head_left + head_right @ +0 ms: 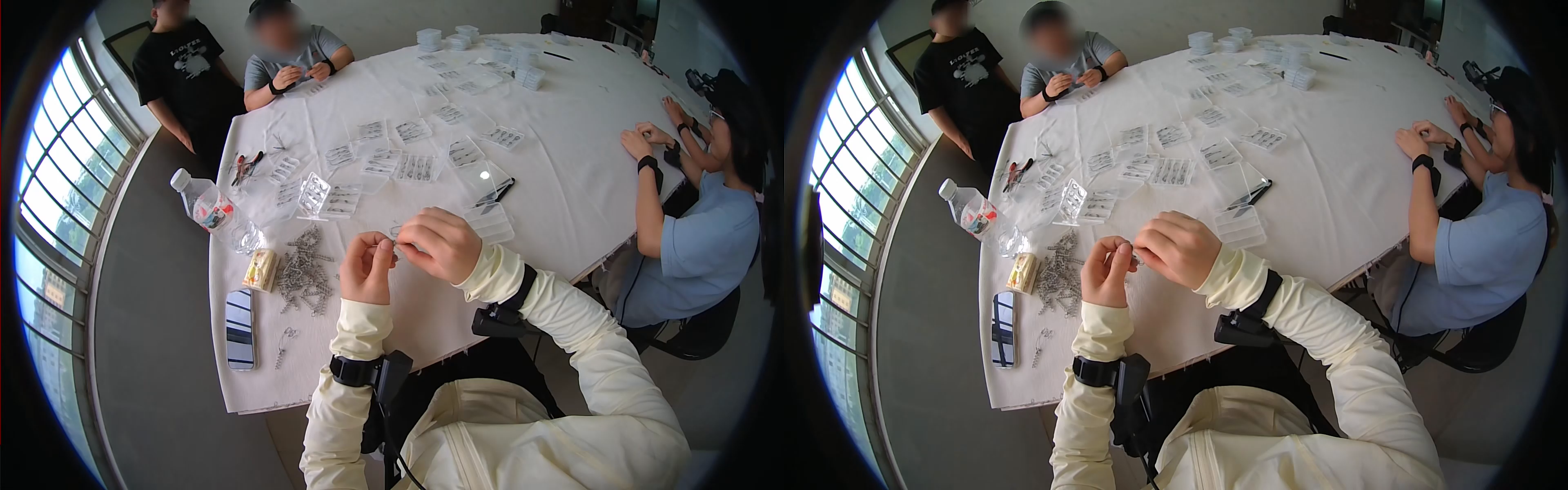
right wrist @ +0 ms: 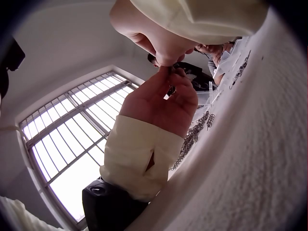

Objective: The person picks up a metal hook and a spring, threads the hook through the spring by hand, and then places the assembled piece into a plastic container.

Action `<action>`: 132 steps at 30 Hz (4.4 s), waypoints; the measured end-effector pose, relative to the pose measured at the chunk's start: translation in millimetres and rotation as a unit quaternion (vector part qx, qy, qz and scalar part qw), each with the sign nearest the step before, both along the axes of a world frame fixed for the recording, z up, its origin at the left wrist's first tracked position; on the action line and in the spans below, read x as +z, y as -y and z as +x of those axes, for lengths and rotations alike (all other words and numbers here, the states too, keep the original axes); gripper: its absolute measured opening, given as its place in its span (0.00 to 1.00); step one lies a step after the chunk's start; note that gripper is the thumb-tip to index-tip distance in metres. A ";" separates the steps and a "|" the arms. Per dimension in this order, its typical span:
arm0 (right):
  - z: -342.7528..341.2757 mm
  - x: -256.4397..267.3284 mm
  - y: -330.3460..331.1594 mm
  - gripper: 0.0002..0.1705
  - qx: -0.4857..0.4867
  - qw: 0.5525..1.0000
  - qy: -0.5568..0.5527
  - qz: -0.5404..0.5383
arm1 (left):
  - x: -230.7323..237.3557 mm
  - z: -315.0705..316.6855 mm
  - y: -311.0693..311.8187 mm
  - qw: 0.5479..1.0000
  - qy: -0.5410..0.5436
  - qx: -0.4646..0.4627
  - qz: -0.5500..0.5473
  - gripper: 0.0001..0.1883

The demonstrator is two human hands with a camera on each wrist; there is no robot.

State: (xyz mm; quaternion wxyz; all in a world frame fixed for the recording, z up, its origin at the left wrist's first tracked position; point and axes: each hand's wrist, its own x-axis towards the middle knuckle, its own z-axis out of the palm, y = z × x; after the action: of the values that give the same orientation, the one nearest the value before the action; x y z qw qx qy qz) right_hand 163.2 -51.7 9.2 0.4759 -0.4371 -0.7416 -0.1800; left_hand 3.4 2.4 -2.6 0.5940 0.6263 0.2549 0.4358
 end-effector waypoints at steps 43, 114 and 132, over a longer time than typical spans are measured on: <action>0.0 -1.6 3.0 0.10 0.046 0.983 -0.152 -0.096 | -4.1 -1.2 -4.5 0.995 0.052 -0.068 -0.051 0.05; 7.6 -16.7 -4.3 0.11 0.226 0.790 -0.418 -0.386 | -2.0 -10.5 -12.2 0.965 0.110 -0.141 -0.192 0.06; 15.0 -11.0 -3.4 0.08 0.226 0.774 -0.457 -0.376 | -3.0 -11.0 -12.6 0.964 0.118 -0.138 -0.196 0.08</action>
State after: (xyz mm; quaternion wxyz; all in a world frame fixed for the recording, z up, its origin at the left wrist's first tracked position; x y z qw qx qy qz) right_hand 178.2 -48.3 -1.8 0.5837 -0.4320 -0.5229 0.4463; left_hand -7.6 15.1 -5.6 0.7853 0.4713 0.1740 0.3618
